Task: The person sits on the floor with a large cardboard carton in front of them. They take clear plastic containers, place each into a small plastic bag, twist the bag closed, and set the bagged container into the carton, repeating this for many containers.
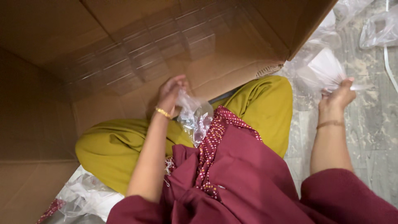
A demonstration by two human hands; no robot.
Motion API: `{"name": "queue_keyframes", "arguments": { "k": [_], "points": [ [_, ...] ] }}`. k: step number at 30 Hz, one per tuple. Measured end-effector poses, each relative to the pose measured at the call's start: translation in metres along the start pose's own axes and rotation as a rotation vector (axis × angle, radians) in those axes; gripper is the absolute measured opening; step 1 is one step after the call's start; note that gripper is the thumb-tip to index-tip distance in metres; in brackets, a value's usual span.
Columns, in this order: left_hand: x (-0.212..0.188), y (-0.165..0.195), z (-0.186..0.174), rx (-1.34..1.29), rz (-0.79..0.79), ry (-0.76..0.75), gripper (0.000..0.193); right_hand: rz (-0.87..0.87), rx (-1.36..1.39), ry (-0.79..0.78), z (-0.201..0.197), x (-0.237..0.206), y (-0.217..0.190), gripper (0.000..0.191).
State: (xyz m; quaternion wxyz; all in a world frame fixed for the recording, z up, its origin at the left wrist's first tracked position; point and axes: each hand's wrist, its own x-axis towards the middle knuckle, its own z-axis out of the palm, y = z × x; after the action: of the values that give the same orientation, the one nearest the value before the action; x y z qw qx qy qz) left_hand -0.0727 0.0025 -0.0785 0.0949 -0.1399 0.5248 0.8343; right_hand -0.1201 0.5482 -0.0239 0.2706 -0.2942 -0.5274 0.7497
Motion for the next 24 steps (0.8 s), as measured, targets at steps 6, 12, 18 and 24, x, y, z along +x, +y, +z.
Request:
{"name": "queue_keyframes", "arguments": {
  "k": [6, 12, 18, 24],
  "points": [
    [-0.004, -0.019, -0.024, -0.061, 0.044, 0.105, 0.030, 0.051, 0.234, -0.242, 0.047, 0.094, -0.026, 0.047],
    [-0.006, 0.007, -0.019, -0.008, 0.128, 0.041, 0.035, 0.177, 0.215, -0.512, 0.101, 0.093, -0.028, 0.007],
    [-0.013, 0.050, -0.026, 0.161, 0.133, -0.073, 0.030, -0.213, -0.162, -0.503, 0.118, -0.099, 0.040, 0.028],
    [-0.025, 0.066, -0.045, 0.101, 0.108, -0.071, 0.031, -0.086, -0.695, -1.200, 0.208, -0.280, 0.069, 0.047]
  ]
}}
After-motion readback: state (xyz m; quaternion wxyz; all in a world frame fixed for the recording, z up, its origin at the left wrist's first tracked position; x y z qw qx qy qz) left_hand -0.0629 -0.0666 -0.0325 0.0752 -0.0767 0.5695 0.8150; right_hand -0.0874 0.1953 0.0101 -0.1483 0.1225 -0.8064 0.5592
